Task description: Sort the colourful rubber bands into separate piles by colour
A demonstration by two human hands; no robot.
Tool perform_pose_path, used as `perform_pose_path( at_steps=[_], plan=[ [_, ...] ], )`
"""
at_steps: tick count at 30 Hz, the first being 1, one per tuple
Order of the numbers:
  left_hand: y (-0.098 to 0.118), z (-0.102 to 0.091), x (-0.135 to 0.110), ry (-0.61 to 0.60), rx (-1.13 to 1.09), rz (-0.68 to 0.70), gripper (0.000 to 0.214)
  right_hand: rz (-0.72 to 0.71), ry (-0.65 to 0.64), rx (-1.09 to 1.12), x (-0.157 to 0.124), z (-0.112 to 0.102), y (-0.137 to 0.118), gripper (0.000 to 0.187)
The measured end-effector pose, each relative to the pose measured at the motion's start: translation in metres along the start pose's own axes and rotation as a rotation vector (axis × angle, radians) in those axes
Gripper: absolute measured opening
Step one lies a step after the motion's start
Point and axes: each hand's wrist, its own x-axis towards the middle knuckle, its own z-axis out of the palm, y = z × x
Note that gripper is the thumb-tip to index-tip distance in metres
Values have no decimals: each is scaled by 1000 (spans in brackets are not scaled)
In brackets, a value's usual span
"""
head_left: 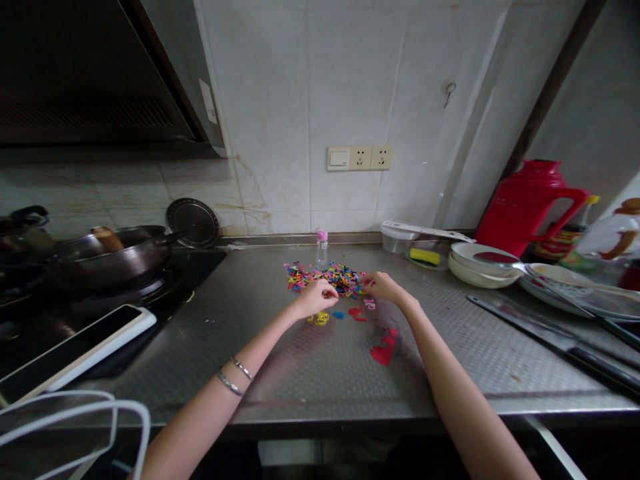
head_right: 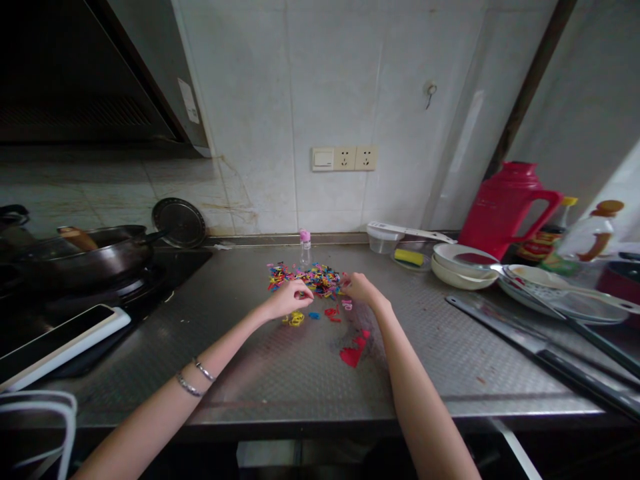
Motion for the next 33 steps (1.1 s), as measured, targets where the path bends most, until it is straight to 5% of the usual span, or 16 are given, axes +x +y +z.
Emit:
perform_pose_path(
  at_steps=[10,25,33],
  plan=[
    [-32,-14,5,135,-147,-168,16,-74,-26,27,3,9,4,23],
    [-71,-29,2,233,-141,-280,21,-85,211,53,0,0,-2,23],
    [-93,-32,-2,262,-148,-340,21,-52,218,74,-3,-2,-6,27]
  ],
)
